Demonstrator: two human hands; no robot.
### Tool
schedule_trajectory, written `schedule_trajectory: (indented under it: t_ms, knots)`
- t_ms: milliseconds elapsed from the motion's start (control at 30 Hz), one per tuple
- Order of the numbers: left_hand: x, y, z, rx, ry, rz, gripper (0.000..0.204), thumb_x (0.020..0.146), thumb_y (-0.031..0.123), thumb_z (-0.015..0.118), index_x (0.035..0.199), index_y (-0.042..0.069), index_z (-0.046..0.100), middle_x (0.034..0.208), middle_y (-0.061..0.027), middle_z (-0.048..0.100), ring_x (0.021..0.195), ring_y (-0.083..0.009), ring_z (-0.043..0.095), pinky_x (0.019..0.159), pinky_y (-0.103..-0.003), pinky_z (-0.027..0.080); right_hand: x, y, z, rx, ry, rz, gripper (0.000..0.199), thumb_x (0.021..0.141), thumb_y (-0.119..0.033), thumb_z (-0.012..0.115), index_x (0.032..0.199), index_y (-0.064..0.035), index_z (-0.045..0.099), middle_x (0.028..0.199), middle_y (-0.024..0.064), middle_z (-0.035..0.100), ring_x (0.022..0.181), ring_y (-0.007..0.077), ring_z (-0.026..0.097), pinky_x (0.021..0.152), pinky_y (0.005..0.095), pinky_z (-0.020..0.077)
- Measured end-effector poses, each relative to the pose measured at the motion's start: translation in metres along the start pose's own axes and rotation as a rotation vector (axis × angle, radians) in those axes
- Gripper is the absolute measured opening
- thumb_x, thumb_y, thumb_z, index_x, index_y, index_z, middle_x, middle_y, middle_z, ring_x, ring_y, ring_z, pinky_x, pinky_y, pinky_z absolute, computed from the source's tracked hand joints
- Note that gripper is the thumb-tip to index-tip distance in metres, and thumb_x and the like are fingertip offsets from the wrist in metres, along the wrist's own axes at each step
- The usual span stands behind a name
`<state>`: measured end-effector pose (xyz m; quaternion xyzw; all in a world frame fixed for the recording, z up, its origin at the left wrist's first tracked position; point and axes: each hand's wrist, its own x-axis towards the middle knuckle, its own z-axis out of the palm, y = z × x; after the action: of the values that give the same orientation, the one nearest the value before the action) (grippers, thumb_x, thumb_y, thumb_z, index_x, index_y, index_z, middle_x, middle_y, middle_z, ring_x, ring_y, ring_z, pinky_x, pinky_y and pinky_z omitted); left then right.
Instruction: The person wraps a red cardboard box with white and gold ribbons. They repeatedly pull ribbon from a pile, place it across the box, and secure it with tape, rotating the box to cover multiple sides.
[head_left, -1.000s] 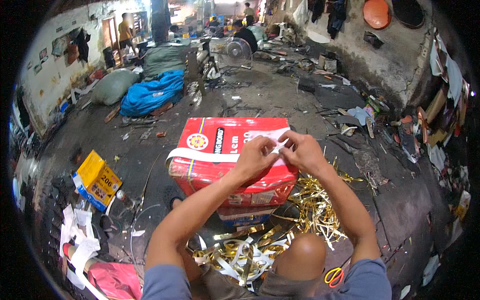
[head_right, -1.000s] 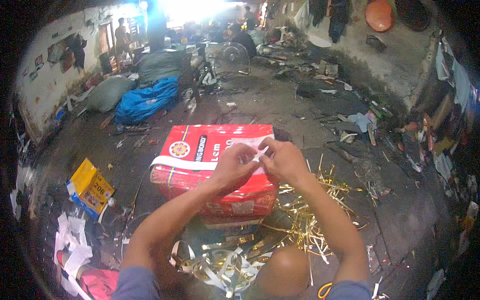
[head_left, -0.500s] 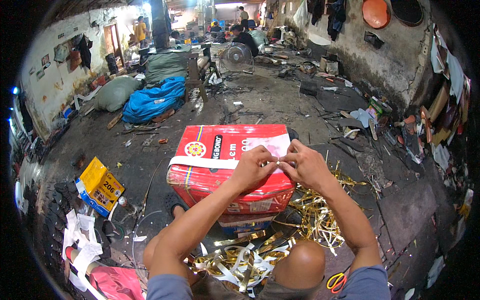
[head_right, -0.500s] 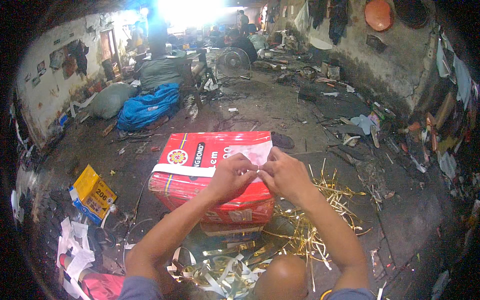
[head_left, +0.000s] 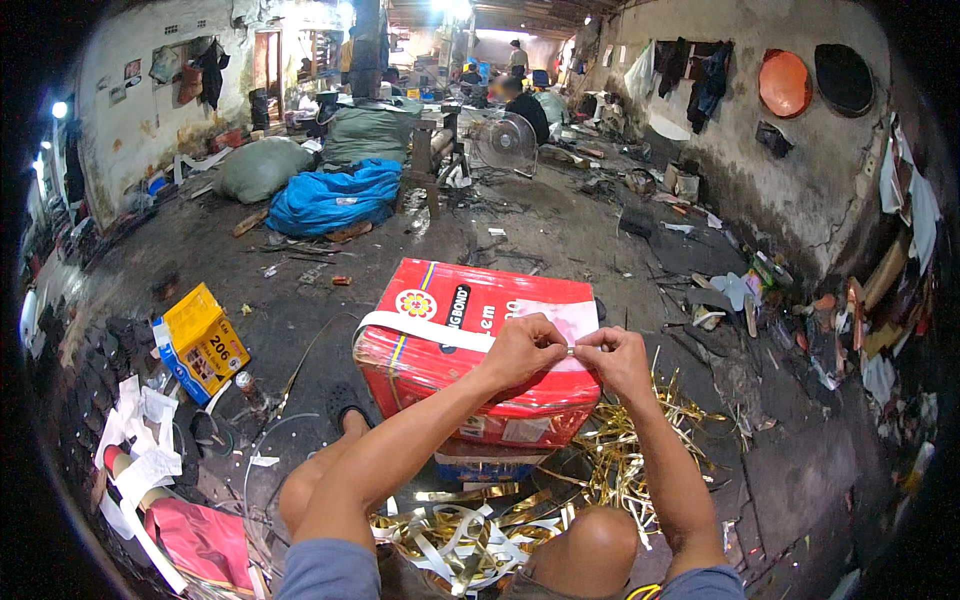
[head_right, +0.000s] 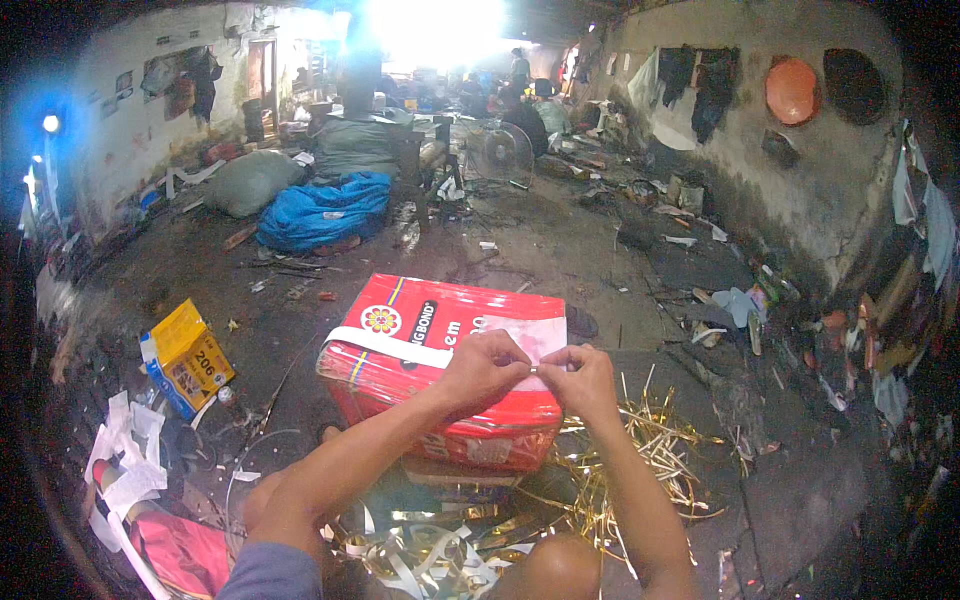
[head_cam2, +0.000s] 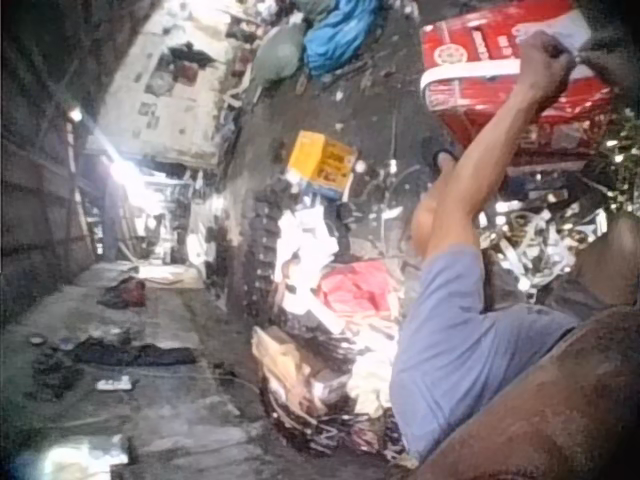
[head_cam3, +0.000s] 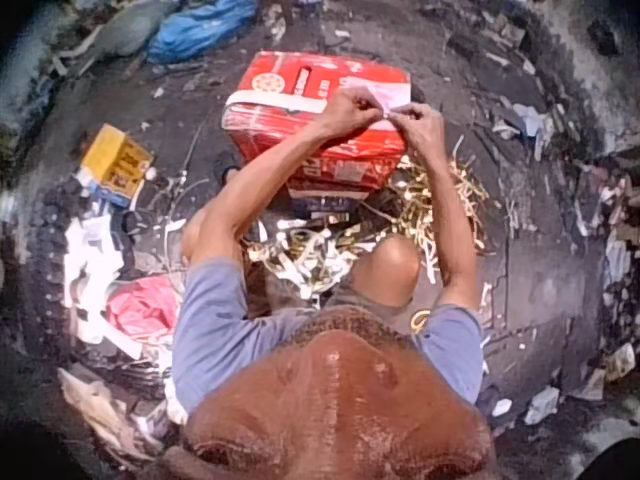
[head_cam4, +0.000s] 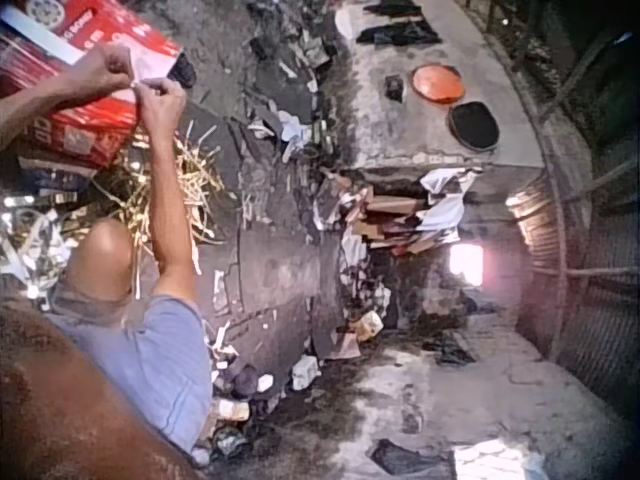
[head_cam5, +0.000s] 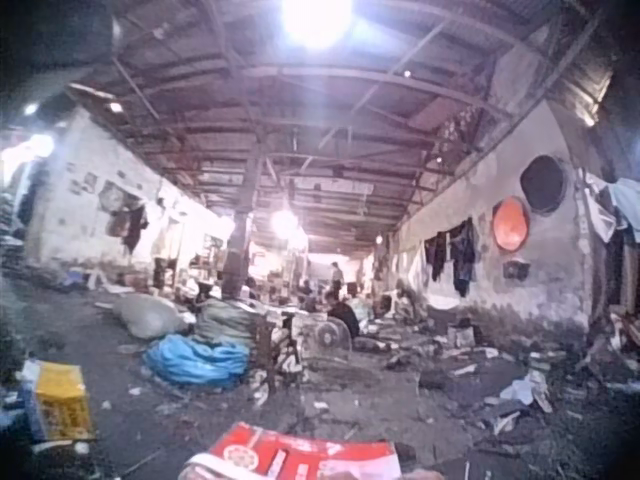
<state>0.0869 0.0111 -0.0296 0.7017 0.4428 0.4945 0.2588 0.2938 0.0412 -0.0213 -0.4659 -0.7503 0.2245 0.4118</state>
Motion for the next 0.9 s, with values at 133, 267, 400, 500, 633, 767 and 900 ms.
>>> schedule_trajectory:
  t_ms: [133,267,400,500,633,767,900]
  knots:
    - [0.006,0.004,0.002,0.082,0.0,-0.006,0.018,0.082,0.018,0.075,0.087,0.0,0.078,0.086,-0.0173,0.072,0.081,-0.0284,0.071,0.075,-0.039,0.055,0.001,0.007,0.01,0.253,0.022,0.16,0.012,0.078,-0.01,0.076,0.087,-0.0032,0.073,0.063,-0.0026,0.057,0.055,0.0068,0.05,0.052,0.029,0.0405]
    - [0.028,-0.001,-0.004,0.237,-0.108,0.091,0.014,0.077,0.015,0.075,0.079,0.002,0.078,0.079,-0.0181,0.074,0.073,-0.0309,0.073,0.07,-0.04,0.058,0.008,0.008,0.011,0.204,0.008,0.192,0.019,0.076,-0.009,0.073,0.095,-0.0059,0.068,0.063,-0.0022,0.057,0.054,0.0074,0.049,0.05,0.0296,0.0396]
    - [0.037,-0.015,-0.006,0.251,-0.142,0.22,0.016,0.078,0.016,0.076,0.08,0.001,0.078,0.079,-0.017,0.075,0.071,-0.0286,0.074,0.069,-0.039,0.058,-0.005,0.01,0.014,0.288,0.128,0.209,0.028,0.086,-0.025,0.081,0.087,-0.0044,0.062,0.065,-0.0033,0.053,0.055,0.007,0.046,0.049,0.0315,0.0364]
    - [0.03,0.0,0.003,0.045,-0.129,0.073,0.016,0.081,0.016,0.077,0.084,0.0,0.078,0.078,-0.0154,0.075,0.07,-0.0239,0.073,0.067,-0.036,0.057,-0.009,0.01,0.006,0.304,0.126,0.242,0.046,0.095,-0.041,0.077,0.08,-0.003,0.058,0.068,-0.0015,0.052,0.061,0.0082,0.043,0.054,0.0327,0.0364]
    - [0.029,0.004,0.021,-0.042,-0.001,0.148,0.015,0.083,0.014,0.078,0.086,-0.001,0.078,0.08,-0.0142,0.074,0.071,-0.0206,0.071,0.064,-0.033,0.055,-0.007,0.023,0.006,0.18,0.082,0.098,0.04,0.103,-0.035,0.066,0.079,-0.0047,0.058,0.068,-0.0007,0.052,0.066,0.0081,0.045,0.059,0.0317,0.0382]
    - [0.025,0.006,0.024,-0.079,-0.061,0.129,0.017,0.086,0.015,0.074,0.087,-0.002,0.077,0.082,-0.0134,0.073,0.076,-0.0187,0.07,0.07,-0.035,0.054,-0.015,0.019,0.006,0.641,0.032,0.326,0.029,0.104,-0.029,0.064,0.082,-0.0117,0.057,0.064,-0.0052,0.048,0.047,0.0054,0.037,0.043,0.0271,0.0286]
    - [0.029,0.009,0.025,-0.059,-0.055,0.13,0.015,0.086,0.013,0.074,0.087,-0.002,0.077,0.083,-0.0129,0.073,0.076,-0.018,0.07,0.069,-0.034,0.054,-0.021,0.018,0.008,1.179,-0.049,0.652,0.023,0.104,-0.03,0.065,0.088,-0.0198,0.052,0.061,-0.0085,0.042,0.039,0.0048,0.031,0.034,0.0233,0.0209]
